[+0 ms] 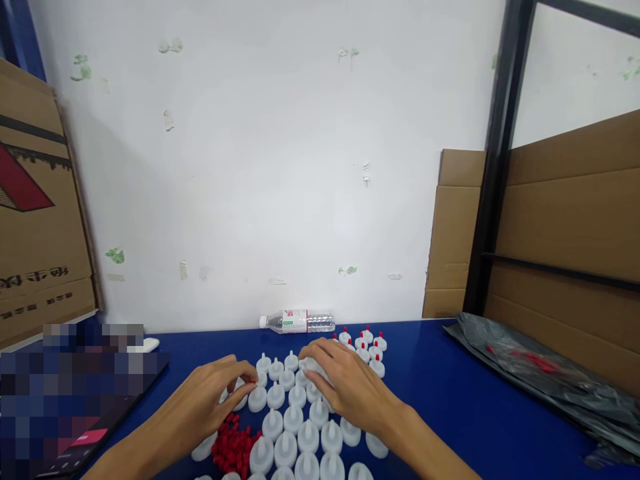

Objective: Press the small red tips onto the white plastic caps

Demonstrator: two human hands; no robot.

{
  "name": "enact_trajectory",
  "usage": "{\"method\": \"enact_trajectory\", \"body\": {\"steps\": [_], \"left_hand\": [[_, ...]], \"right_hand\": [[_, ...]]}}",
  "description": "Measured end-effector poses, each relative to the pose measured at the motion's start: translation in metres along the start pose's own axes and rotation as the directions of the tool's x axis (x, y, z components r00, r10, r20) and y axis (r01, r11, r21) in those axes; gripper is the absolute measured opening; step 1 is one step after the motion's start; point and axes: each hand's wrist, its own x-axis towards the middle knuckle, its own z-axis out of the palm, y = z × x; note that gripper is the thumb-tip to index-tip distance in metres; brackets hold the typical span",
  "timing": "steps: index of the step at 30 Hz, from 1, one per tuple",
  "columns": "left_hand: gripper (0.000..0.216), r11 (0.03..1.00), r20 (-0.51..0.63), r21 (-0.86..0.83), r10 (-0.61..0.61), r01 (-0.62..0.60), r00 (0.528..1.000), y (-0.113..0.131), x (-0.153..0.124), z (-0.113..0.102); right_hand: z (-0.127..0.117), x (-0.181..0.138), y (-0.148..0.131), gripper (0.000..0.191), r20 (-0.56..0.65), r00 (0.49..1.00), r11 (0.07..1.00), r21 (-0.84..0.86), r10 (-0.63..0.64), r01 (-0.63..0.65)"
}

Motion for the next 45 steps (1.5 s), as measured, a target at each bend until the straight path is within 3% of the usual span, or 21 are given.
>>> {"method": "enact_trajectory", "body": {"steps": [7,11,17,23,27,30,37,41,45], "left_hand": [[0.018,0.981,-0.162,-0.055,0.174,-0.185,0.971,0.004,0.003,0.005],[0.025,0.955,-0.274,-0.154,0.205,-0.253,0.940,0.009,0.001,0.015],[0.031,0.936,-0.337,-0.159,0.248,-0.314,0.908,0.019,0.000,0.018],[0.029,0.920,-0.360,-0.212,0.240,-0.330,0.902,0.019,0.001,0.020],[0.031,0.938,-0.396,-0.139,0.242,-0.318,0.886,0.018,0.000,0.026],[0.037,0.955,-0.359,-0.075,0.243,-0.288,0.901,0.021,-0.001,0.028],[0.036,0.907,-0.326,-0.300,0.195,-0.297,0.925,0.029,-0.005,0.029],[0.033,0.918,-0.323,-0.254,0.215,-0.303,0.922,0.032,-0.004,0.025],[0.030,0.953,-0.363,-0.051,0.260,-0.298,0.895,0.029,-0.001,0.020]], "right_hand": [[0.012,-0.002,-0.016,0.030,-0.027,0.997,0.995,0.052,-0.079,0.080],[0.016,-0.006,-0.023,0.028,-0.034,0.992,0.989,0.089,-0.119,0.122],[0.020,-0.006,-0.027,0.019,-0.093,0.984,0.978,0.130,-0.151,0.163],[0.019,-0.006,-0.029,0.016,-0.142,0.983,0.973,0.183,-0.114,0.139],[0.020,-0.006,-0.035,0.016,-0.129,0.991,0.936,0.352,0.029,0.018],[0.022,-0.006,-0.039,0.017,-0.161,0.982,0.915,0.402,0.102,-0.029],[0.021,-0.006,-0.041,0.012,-0.327,0.920,0.943,0.175,-0.216,0.284],[0.013,-0.004,-0.040,0.010,-0.270,0.917,0.941,0.085,-0.295,0.328],[0.002,0.000,-0.037,0.018,-0.078,0.965,0.968,-0.047,-0.250,0.247]]}}
